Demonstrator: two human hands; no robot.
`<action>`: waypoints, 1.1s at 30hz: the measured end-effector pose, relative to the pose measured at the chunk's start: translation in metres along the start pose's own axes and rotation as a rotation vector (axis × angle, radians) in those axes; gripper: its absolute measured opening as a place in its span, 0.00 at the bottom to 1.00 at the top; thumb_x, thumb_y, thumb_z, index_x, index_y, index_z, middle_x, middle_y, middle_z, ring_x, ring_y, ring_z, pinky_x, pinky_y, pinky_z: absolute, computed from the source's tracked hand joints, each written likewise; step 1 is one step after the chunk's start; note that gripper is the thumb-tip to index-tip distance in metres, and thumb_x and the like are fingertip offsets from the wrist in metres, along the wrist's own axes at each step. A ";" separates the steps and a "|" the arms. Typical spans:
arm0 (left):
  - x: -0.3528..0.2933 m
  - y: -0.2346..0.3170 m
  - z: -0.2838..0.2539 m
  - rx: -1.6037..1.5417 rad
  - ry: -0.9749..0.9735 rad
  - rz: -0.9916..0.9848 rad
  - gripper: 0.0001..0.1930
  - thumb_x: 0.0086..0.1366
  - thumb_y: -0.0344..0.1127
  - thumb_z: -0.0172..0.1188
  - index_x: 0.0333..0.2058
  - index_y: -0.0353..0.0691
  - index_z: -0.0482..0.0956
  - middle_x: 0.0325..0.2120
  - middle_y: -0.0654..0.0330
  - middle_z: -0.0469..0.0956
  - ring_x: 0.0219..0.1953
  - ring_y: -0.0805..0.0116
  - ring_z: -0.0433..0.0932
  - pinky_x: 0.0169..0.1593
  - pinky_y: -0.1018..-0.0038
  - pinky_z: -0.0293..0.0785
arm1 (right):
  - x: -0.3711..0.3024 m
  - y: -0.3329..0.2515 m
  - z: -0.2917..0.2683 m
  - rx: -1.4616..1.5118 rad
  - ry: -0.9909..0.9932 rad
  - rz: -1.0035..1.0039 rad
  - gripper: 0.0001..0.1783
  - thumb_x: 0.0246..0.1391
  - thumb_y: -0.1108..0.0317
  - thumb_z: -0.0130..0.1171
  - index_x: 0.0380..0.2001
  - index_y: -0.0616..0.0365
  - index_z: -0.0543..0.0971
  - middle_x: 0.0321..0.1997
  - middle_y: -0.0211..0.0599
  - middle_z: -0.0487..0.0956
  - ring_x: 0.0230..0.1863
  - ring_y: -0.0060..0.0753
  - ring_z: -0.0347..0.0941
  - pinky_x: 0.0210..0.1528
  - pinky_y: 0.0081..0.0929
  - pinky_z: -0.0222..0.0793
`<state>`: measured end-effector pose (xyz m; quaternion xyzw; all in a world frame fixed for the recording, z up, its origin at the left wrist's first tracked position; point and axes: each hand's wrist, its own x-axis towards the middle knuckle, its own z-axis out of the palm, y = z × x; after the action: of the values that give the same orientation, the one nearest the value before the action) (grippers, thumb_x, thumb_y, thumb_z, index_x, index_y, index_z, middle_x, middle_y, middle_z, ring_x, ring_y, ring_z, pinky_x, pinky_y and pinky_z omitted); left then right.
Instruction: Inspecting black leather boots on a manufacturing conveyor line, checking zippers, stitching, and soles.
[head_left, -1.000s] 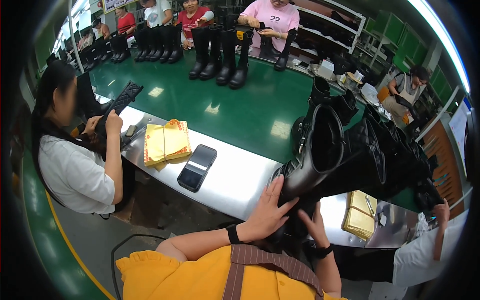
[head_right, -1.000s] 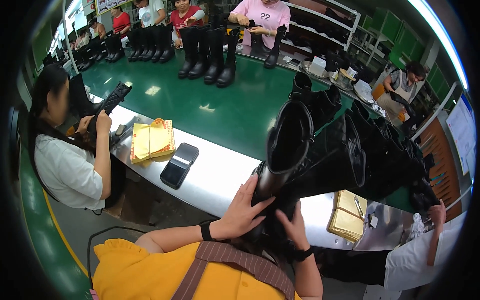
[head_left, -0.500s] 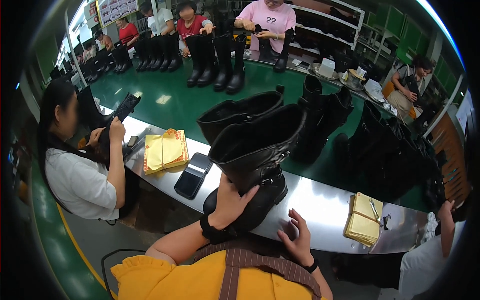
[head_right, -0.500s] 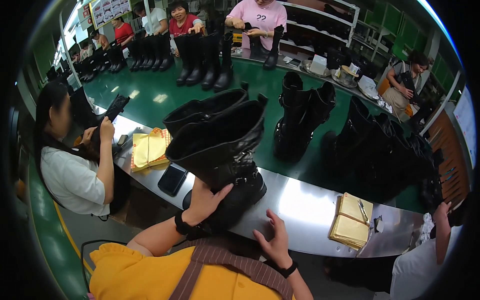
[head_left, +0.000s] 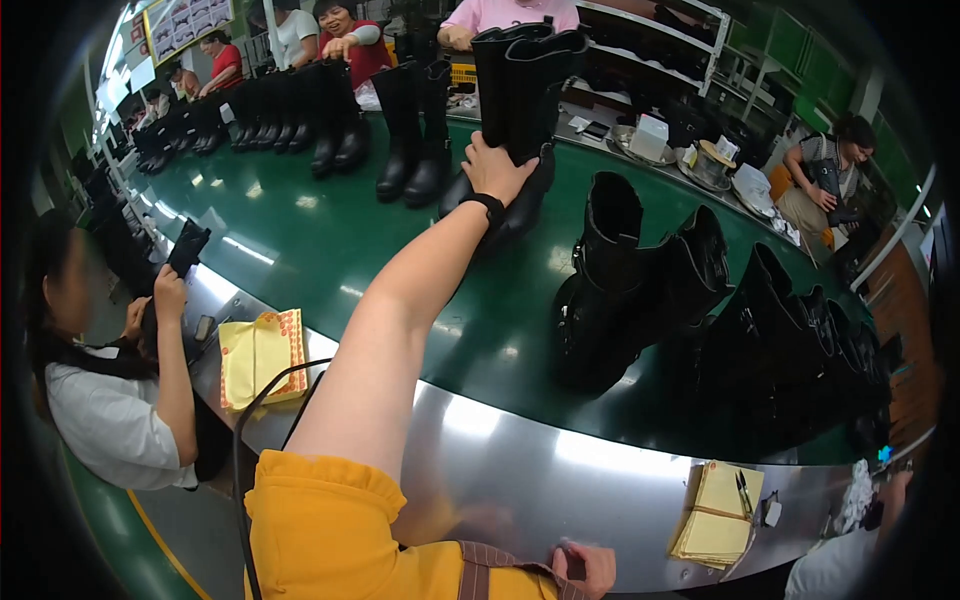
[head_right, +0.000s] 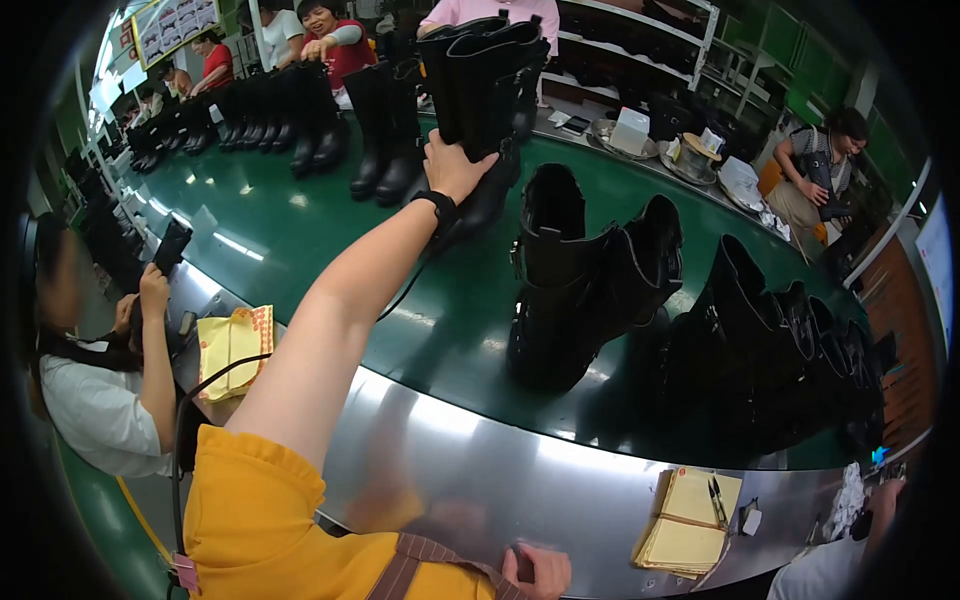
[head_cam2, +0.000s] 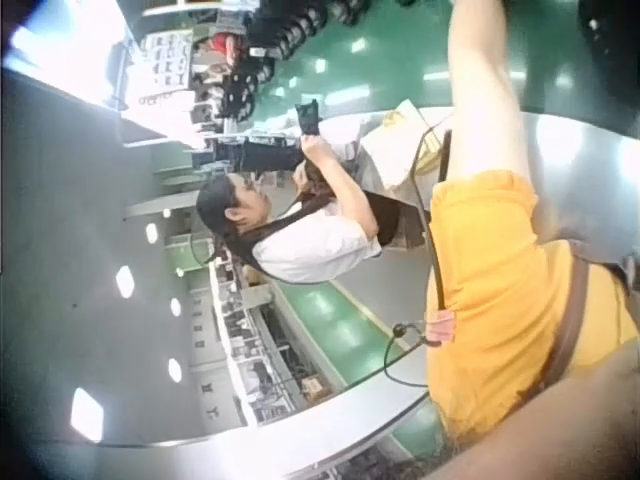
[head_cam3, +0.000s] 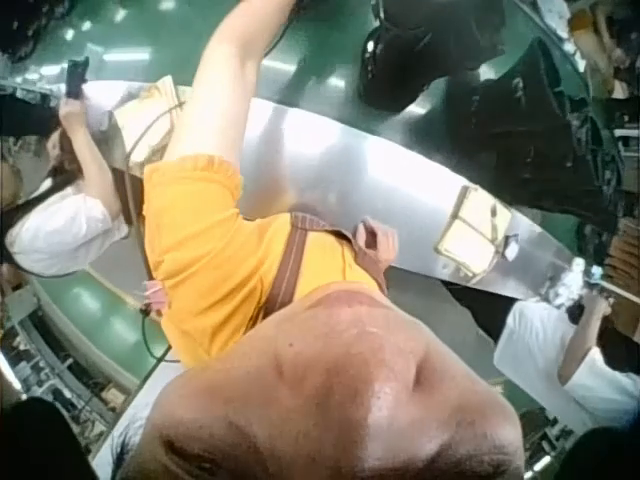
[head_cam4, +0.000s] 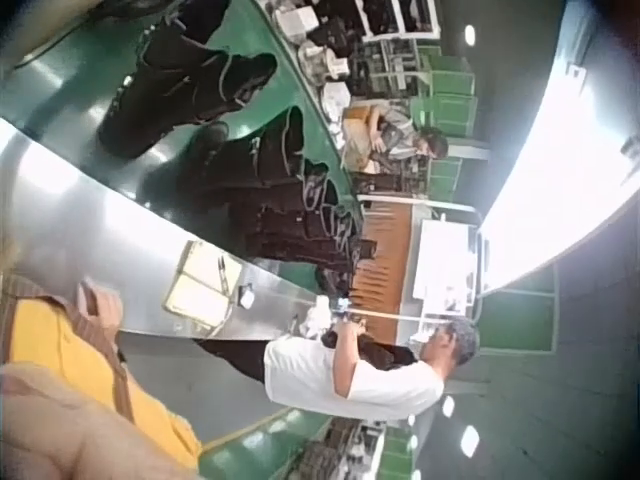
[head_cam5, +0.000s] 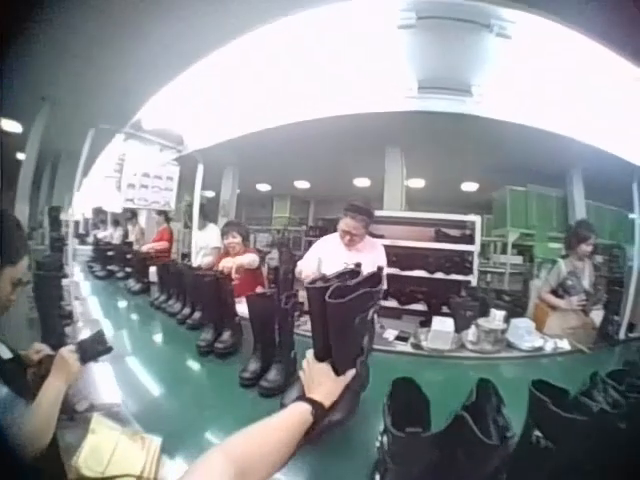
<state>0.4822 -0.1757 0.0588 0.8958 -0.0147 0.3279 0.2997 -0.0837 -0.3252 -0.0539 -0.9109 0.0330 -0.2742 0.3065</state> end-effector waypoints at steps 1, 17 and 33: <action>0.004 -0.008 0.021 0.085 -0.075 -0.065 0.34 0.50 0.64 0.66 0.50 0.49 0.79 0.61 0.45 0.55 0.63 0.39 0.56 0.60 0.35 0.54 | 0.001 0.000 0.000 -0.012 0.000 0.015 0.09 0.48 0.71 0.68 0.34 0.58 0.81 0.33 0.44 0.82 0.34 0.45 0.78 0.39 0.35 0.72; -0.073 -0.055 0.012 0.342 -0.937 0.053 0.36 0.57 0.43 0.59 0.65 0.56 0.62 0.67 0.44 0.52 0.70 0.39 0.47 0.66 0.35 0.43 | 0.001 -0.004 0.010 -0.140 0.010 0.011 0.11 0.35 0.67 0.69 0.27 0.48 0.79 0.28 0.25 0.79 0.31 0.35 0.73 0.35 0.29 0.65; -0.263 0.122 -0.063 -0.182 -0.243 0.072 0.48 0.41 0.64 0.73 0.58 0.44 0.69 0.64 0.32 0.48 0.67 0.29 0.42 0.63 0.34 0.47 | -0.007 -0.007 0.002 -0.096 -0.045 -0.054 0.09 0.42 0.68 0.67 0.29 0.50 0.79 0.24 0.27 0.74 0.29 0.35 0.70 0.34 0.32 0.61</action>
<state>0.2120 -0.2859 0.0047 0.8968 -0.1125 0.2250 0.3638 -0.0899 -0.3166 -0.0542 -0.9311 0.0146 -0.2600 0.2554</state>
